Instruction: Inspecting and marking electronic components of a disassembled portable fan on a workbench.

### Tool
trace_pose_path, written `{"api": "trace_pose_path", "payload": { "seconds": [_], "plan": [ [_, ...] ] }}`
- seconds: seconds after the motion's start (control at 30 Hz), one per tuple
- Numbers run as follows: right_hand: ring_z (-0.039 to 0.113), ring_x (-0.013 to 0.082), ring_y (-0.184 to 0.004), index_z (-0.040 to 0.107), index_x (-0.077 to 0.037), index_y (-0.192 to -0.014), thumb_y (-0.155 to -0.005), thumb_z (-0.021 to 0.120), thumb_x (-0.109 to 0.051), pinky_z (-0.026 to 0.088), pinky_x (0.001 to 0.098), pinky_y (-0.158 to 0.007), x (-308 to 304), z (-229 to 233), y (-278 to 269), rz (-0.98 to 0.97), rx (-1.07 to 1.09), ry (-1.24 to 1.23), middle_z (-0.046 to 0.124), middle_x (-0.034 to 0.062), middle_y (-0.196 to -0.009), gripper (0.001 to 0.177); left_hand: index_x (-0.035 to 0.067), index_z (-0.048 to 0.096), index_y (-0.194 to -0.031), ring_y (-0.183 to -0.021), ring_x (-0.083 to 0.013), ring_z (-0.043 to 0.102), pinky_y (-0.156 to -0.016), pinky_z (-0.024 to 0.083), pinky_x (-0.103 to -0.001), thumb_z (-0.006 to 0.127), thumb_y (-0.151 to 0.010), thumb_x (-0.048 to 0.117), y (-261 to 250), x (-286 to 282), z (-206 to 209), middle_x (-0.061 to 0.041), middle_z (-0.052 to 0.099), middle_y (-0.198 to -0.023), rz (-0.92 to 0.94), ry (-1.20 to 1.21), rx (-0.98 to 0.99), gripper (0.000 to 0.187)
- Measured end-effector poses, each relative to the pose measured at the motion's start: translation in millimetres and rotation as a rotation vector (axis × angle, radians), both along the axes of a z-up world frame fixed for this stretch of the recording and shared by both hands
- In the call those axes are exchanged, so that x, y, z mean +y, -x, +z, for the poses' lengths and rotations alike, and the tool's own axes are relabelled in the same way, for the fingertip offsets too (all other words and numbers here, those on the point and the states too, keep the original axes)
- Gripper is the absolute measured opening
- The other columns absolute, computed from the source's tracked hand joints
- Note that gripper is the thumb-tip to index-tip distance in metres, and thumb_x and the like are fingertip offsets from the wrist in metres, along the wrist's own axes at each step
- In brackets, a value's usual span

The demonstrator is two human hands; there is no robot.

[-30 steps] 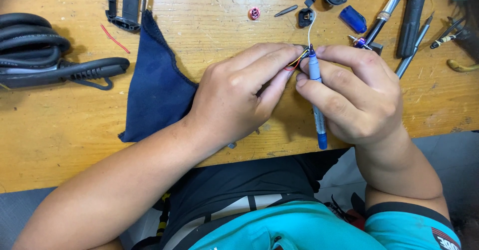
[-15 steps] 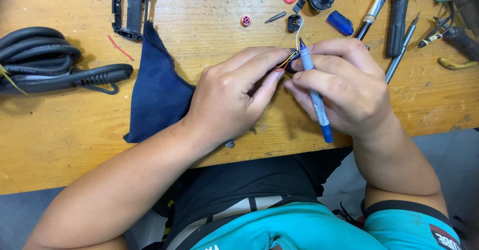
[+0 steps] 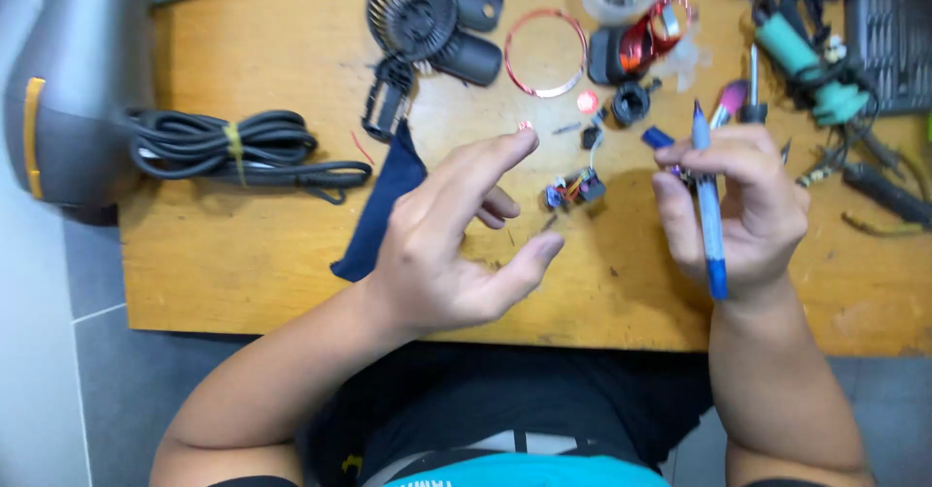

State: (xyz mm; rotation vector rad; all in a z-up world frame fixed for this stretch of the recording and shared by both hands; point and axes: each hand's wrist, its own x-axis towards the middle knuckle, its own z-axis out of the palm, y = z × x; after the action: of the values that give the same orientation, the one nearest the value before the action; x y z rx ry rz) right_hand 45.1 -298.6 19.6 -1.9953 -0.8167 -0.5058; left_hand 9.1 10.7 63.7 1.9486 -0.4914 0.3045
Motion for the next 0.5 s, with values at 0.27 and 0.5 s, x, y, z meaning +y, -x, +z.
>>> {"api": "trace_pose_path", "payload": {
  "seconds": [0.27, 0.5],
  "plan": [
    [0.081, 0.0355, -0.110, 0.068, 0.010, -0.122, -0.112, 0.075, 0.010, 0.065, 0.0404, -0.100, 1.4, -5.2, 2.2, -0.124, 0.147, -0.008, 0.078, 0.0273, -0.114, 0.013, -0.005, 0.061, -0.155, -0.104, -0.0307, 0.089, -0.093, 0.079, -0.037, 0.080, -0.115, 0.024, -17.0, 64.6, 66.9, -0.027, 0.076, -0.149, 0.179, -0.075, -0.313, 0.053],
    [0.077, 0.0315, -0.099, 0.071, 0.008, -0.119, -0.113, 0.075, 0.003, 0.061, 0.0393, -0.092, -4.3, -13.2, -5.3, -0.190, 0.184, 0.030, 0.079, 0.0244, -0.111, 0.009, -0.006, 0.062, -0.153, -0.107, -0.0335, 0.087, -0.095, 0.076, -0.040, 0.079, -0.116, 0.020, -52.4, 100.5, 75.8, -0.027, 0.077, -0.147, 0.215, -0.115, -0.423, 0.048]
  ]
}}
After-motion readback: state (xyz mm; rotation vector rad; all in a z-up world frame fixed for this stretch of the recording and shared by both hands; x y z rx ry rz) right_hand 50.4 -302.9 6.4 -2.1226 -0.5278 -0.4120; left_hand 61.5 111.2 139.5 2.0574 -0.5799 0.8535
